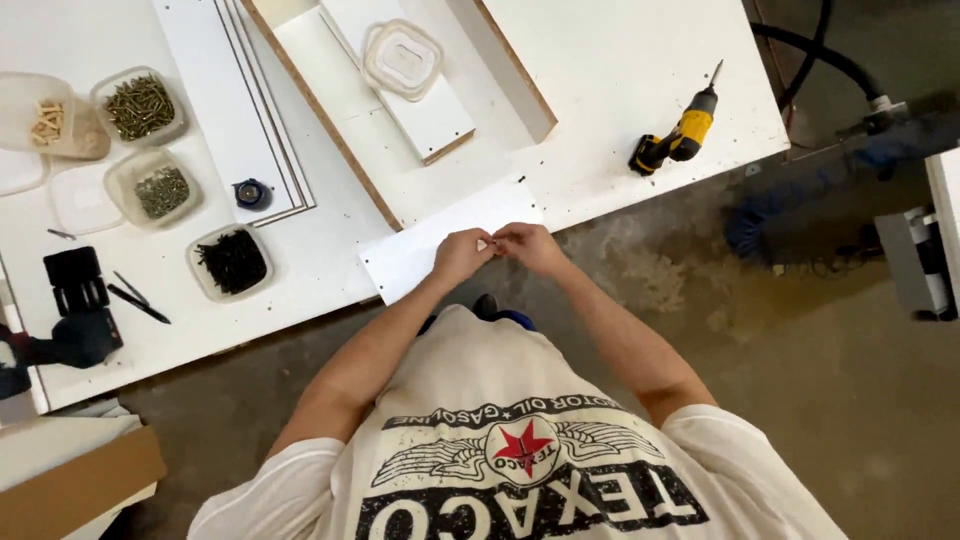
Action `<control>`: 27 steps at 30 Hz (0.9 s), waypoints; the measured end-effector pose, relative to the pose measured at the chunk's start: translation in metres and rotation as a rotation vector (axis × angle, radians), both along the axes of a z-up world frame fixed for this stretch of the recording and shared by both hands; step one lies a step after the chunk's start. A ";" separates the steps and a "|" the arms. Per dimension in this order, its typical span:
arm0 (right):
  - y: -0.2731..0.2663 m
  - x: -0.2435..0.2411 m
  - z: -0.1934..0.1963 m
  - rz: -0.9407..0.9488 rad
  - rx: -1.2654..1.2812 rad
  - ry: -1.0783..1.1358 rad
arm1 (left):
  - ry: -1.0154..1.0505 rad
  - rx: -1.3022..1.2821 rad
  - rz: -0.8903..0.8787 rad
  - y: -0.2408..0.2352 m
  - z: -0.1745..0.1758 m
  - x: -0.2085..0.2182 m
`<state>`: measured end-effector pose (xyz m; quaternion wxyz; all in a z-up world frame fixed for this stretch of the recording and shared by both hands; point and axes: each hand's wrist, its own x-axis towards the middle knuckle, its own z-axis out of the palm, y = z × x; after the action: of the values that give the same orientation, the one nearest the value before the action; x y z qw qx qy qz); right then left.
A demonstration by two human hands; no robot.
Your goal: Assembling wooden drawer components by aligning panels and fastening them with screws using a power drill.
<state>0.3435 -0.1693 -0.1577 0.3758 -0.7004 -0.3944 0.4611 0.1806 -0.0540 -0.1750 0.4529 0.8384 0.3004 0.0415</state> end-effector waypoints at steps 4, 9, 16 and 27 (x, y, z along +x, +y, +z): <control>0.001 0.010 -0.004 -0.094 0.032 0.109 | 0.041 -0.059 -0.006 0.004 0.011 0.009; 0.001 -0.010 0.005 -0.205 0.157 0.108 | -0.129 -0.761 0.490 -0.001 -0.005 0.016; -0.004 -0.018 -0.022 -0.155 0.338 -0.368 | -0.293 -1.205 0.685 -0.011 0.006 0.024; -0.003 0.056 -0.038 -0.129 0.316 -0.794 | -0.105 -1.165 0.670 -0.007 -0.031 0.020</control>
<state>0.3995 -0.1719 -0.1957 0.3256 -0.7806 -0.5295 0.0652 0.2004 -0.0607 -0.2065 0.8079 0.3155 0.4951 0.0517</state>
